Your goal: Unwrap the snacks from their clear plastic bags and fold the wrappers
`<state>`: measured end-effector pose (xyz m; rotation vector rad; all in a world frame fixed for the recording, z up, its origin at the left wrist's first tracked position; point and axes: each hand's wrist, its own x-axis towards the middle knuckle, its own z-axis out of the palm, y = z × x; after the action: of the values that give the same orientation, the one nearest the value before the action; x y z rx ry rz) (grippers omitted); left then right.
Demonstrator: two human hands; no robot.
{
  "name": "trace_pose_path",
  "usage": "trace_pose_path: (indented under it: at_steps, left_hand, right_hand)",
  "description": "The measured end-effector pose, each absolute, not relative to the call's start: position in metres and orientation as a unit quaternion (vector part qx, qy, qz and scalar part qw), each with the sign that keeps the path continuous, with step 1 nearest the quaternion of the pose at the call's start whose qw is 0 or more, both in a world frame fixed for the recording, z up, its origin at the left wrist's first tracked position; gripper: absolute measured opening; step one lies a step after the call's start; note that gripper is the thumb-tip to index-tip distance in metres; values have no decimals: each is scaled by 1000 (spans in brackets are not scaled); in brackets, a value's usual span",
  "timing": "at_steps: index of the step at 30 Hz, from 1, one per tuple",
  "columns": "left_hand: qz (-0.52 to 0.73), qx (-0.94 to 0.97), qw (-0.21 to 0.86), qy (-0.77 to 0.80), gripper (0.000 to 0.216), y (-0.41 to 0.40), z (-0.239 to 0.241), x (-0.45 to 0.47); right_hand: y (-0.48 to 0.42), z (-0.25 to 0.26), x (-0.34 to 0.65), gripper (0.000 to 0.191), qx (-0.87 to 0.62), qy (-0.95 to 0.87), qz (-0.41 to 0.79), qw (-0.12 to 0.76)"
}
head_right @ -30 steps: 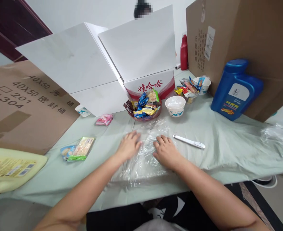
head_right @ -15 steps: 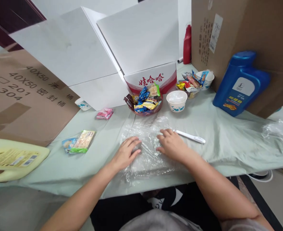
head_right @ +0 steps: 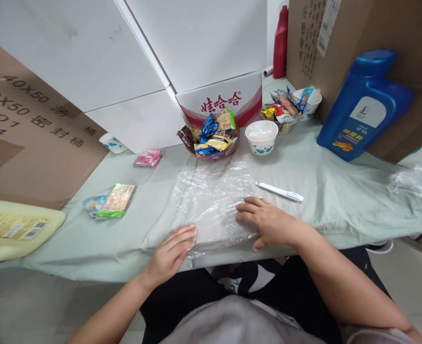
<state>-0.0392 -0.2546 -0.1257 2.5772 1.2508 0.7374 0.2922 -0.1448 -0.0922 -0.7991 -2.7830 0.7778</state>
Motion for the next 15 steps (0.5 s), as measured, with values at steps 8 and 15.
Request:
trace_pose_path:
  at_steps: [8, 15]
  left_hand:
    - [381, 638, 290, 603, 16, -244, -110, -49]
    - [332, 590, 376, 633, 23, -228, -90, -50]
  right_hand:
    - [-144, -72, 298, 19, -262, -893, 343, 127]
    - [-134, -71, 300, 16, -383, -790, 445, 177]
